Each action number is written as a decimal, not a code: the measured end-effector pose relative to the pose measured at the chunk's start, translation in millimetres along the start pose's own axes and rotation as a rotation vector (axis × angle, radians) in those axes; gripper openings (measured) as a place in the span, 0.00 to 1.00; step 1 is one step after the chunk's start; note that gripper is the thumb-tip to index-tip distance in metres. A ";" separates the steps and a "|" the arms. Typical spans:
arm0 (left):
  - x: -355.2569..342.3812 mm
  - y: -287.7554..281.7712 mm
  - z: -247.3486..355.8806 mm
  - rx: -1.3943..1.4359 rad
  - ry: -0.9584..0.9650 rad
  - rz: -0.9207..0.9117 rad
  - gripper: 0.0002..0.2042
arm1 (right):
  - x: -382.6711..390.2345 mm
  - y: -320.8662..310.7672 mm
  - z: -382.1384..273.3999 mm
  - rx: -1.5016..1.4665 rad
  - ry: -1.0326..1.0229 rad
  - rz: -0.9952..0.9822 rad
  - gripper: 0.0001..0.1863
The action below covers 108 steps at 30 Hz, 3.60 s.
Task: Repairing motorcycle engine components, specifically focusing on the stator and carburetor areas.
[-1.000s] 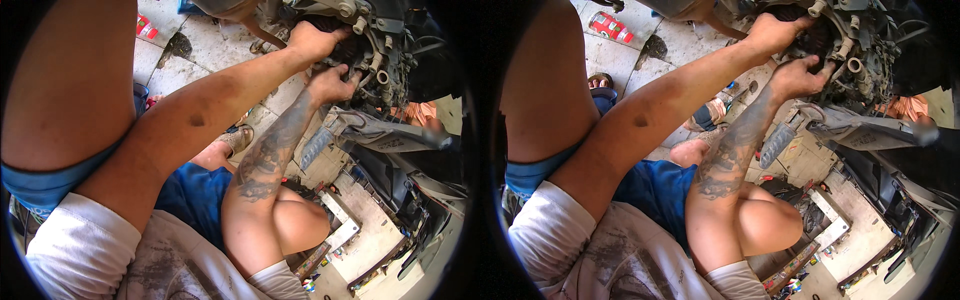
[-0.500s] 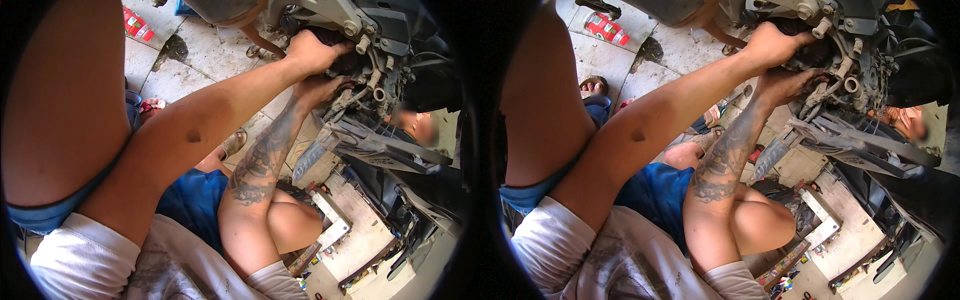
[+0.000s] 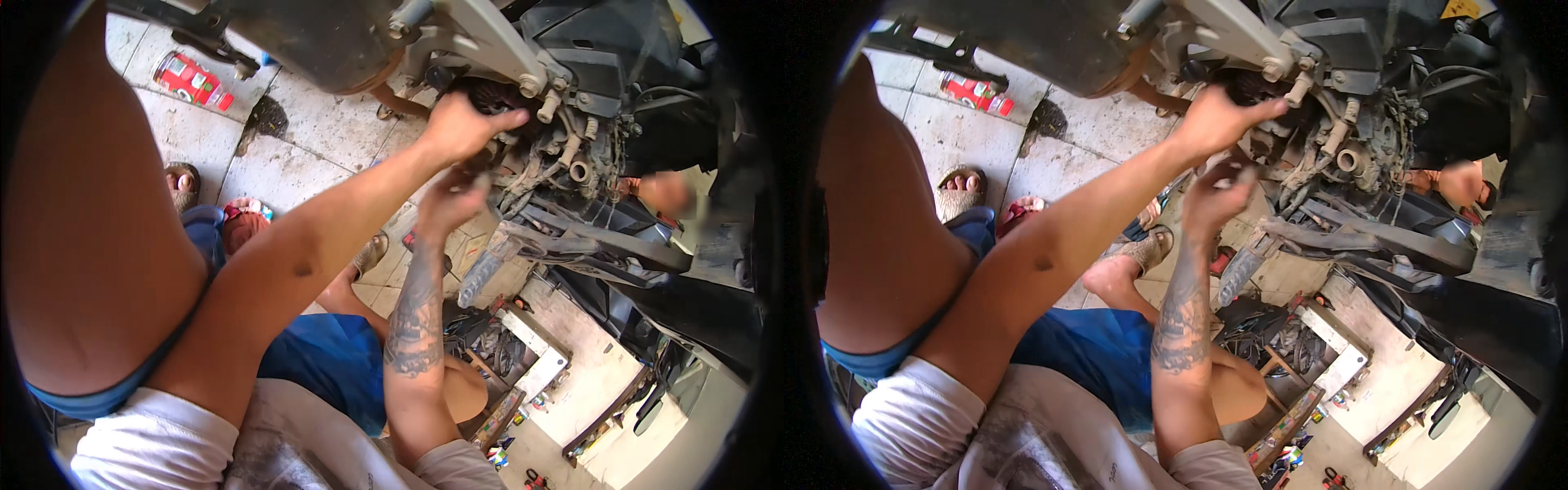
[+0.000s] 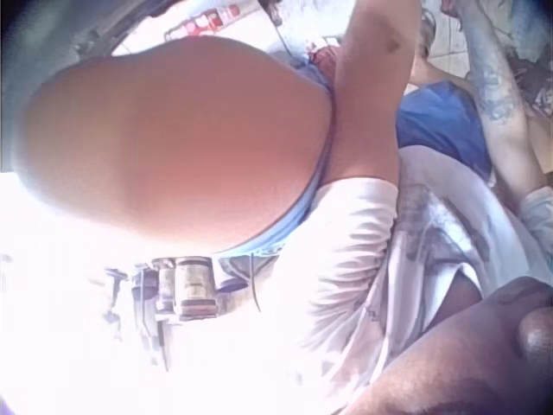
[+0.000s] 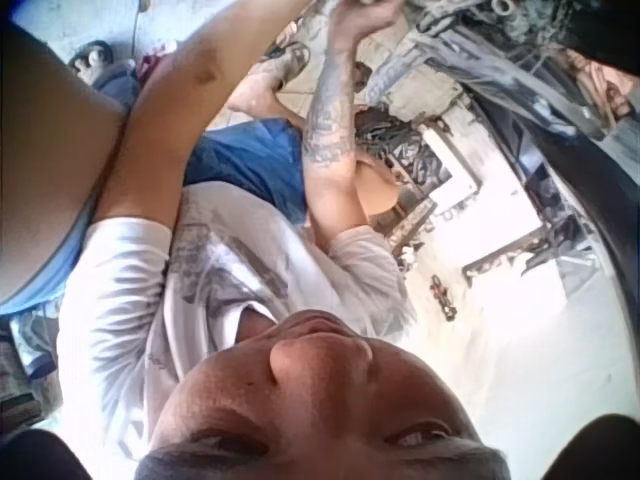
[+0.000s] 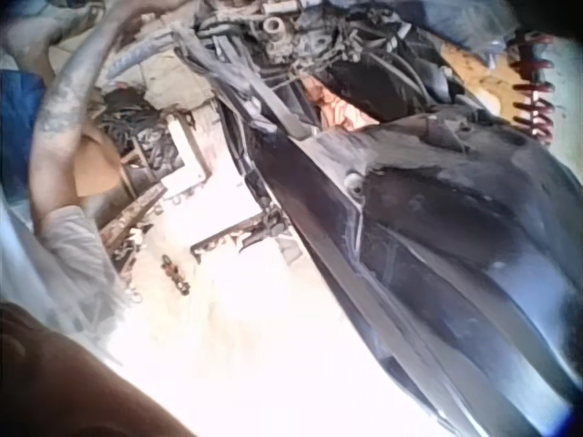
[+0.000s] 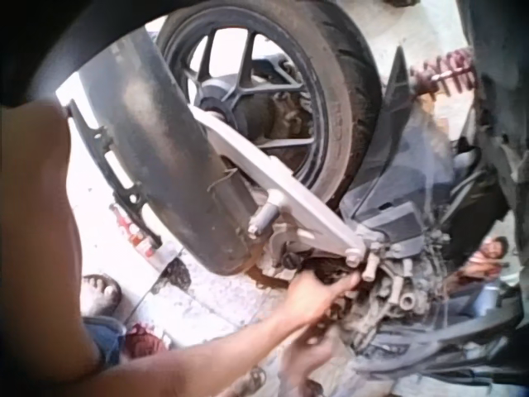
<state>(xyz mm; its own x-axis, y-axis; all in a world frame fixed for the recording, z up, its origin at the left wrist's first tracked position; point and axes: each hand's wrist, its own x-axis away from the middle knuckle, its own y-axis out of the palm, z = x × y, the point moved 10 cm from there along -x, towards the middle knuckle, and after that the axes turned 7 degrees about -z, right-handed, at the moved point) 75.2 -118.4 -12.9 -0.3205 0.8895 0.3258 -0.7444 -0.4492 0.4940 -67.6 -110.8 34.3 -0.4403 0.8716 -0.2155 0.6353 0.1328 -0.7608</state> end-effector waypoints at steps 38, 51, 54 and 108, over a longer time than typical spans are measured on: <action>40.6 150.3 -101.4 0.572 -0.074 -0.516 0.19 | -36.7 -315.6 -72.2 -0.185 -0.048 0.564 0.12; 16.8 145.9 -82.8 0.202 0.237 -0.442 0.17 | -56.2 -310.4 -50.2 -0.412 -0.042 0.327 0.17; 16.8 147.8 -71.9 0.280 0.018 -0.394 0.13 | -48.9 -331.4 -39.3 -0.472 -0.018 0.335 0.18; 24.3 116.7 -50.0 -0.119 0.158 -0.239 0.15 | -43.8 -299.8 -64.1 -0.488 0.093 0.298 0.16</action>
<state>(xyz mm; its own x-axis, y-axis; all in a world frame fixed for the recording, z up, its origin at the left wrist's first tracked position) -48.8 -145.0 12.3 -0.2086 0.9749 0.0780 -0.8702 -0.2214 0.4402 -198.1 -158.5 311.1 -0.1543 0.9395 -0.3058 0.9519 0.0585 -0.3007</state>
